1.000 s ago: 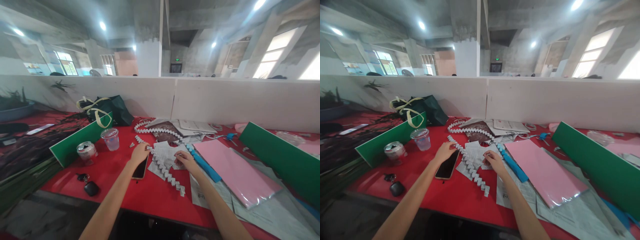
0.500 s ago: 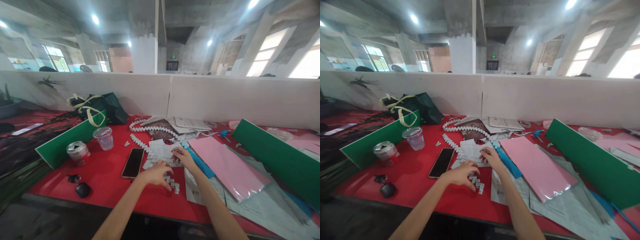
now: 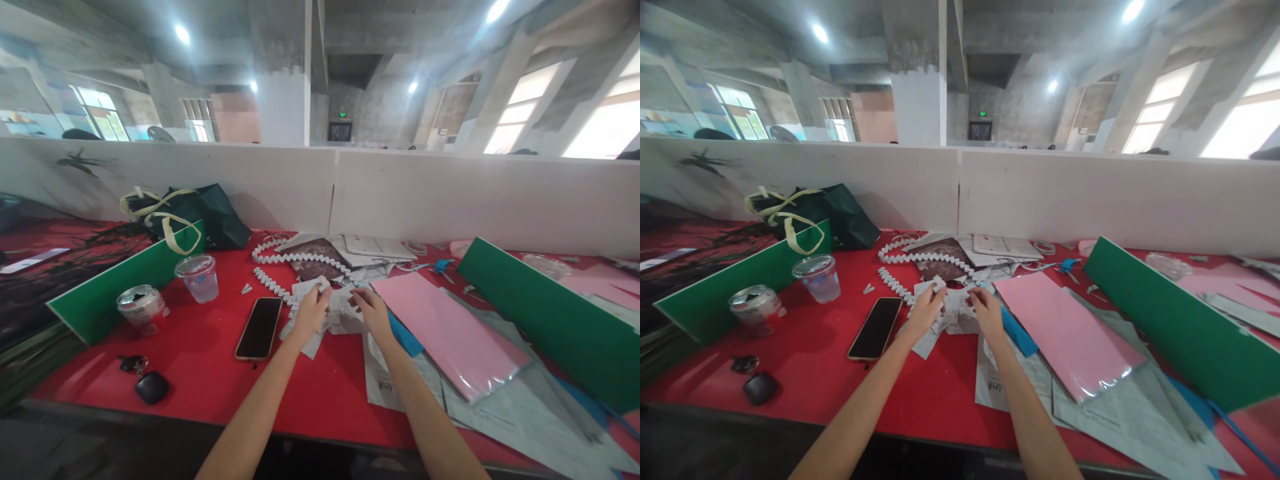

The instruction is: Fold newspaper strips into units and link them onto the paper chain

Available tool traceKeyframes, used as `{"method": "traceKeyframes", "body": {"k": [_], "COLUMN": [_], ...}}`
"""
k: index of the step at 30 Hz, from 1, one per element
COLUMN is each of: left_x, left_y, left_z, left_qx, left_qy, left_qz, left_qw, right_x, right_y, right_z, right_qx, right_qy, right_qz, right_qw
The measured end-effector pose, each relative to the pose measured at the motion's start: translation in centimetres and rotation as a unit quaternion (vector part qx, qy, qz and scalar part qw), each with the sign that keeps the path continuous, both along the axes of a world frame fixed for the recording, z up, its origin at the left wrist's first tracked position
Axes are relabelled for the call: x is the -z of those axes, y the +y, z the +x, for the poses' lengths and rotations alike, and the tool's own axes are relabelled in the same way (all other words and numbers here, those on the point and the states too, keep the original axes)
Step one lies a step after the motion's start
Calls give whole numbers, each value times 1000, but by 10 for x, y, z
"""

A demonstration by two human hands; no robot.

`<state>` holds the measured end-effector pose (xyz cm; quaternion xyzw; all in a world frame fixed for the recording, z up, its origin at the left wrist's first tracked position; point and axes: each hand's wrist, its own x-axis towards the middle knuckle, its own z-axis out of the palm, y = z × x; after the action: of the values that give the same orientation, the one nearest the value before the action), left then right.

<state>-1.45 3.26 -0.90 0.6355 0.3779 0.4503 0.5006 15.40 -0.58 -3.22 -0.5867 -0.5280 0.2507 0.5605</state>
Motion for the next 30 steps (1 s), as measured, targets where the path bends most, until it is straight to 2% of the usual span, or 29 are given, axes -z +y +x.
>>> {"method": "traceKeyframes", "body": {"k": [2,5,8,11,14,21,26,30], "left_x": [0,-2,-5,-6,-6,-6,-2,4], "left_y": [7,10,10,11,13,5,1,-4], "left_z": [-3,-12,-18,-20,-20,-19,-19,-15], "left_qx": [-20,-14,-11,-30,-42,-2,10,23], "left_qy": [-55,-136,-199,-202,-192,-248,-225,-173], "left_qz": [-45,-92,-136,-162,-168,-183,-151,-100], "left_qw": [997,986,971,966,966,951,963,979], "right_x": [5,11,12,10,12,24,29,24], "right_y": [2,2,0,-3,-2,6,7,6], "right_z": [3,2,-6,-15,-19,-10,2,7], "right_qx": [34,40,-6,-74,-99,-22,27,56], "right_qy": [-32,-67,-110,-188,-221,-171,-167,-172], "right_qz": [5,-7,-22,-8,12,10,10,23], "right_qw": [999,997,994,979,970,985,986,983]}}
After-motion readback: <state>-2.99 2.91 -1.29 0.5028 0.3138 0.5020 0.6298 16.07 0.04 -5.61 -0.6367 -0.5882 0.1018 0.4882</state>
